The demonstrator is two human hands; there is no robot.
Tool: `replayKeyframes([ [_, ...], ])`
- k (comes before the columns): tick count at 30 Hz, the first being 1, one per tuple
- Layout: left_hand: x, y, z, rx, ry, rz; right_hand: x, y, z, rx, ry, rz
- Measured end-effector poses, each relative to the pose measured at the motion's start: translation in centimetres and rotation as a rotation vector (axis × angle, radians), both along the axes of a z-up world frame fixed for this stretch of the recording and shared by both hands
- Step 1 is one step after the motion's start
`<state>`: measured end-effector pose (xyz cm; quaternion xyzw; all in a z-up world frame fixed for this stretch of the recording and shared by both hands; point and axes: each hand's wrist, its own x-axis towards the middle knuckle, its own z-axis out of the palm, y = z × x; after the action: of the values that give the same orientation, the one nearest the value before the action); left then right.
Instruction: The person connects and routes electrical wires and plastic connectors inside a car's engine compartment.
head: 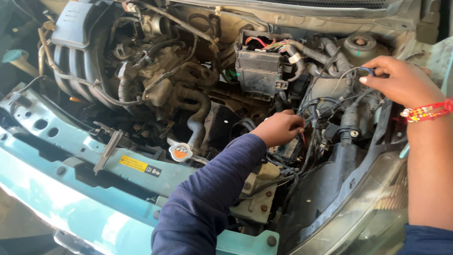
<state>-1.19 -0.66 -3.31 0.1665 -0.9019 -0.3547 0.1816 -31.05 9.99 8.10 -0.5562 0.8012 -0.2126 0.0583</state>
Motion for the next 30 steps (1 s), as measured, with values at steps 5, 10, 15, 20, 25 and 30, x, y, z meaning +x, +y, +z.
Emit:
replayKeyframes([
  [5, 0.1, 0.0, 0.0, -0.001, -0.015, 0.002, -1.0, -0.3, -0.9, -0.006, -0.109, 0.005],
  [10, 0.1, 0.0, -0.1, 0.006, -0.011, -0.006, -2.7, -0.4, -2.5, -0.051, -0.074, 0.039],
  [15, 0.0, 0.1, 0.0, -0.023, -0.004, 0.007, -3.3, -1.4, -3.5, -0.076, -0.124, 0.02],
  [20, -0.1, 0.2, 0.1, 0.026, -0.034, 0.01, -4.0, -1.1, -4.3, -0.099, -0.172, 0.007],
  [25, -0.1, -0.1, -0.5, 0.002, -0.022, -0.002, -6.4, -2.0, -6.4, -0.122, -0.281, 0.055],
  [30, -1.1, -0.8, -2.1, -0.024, 0.005, -0.019, -11.0, -3.9, -10.2, -0.122, -0.323, 0.132],
])
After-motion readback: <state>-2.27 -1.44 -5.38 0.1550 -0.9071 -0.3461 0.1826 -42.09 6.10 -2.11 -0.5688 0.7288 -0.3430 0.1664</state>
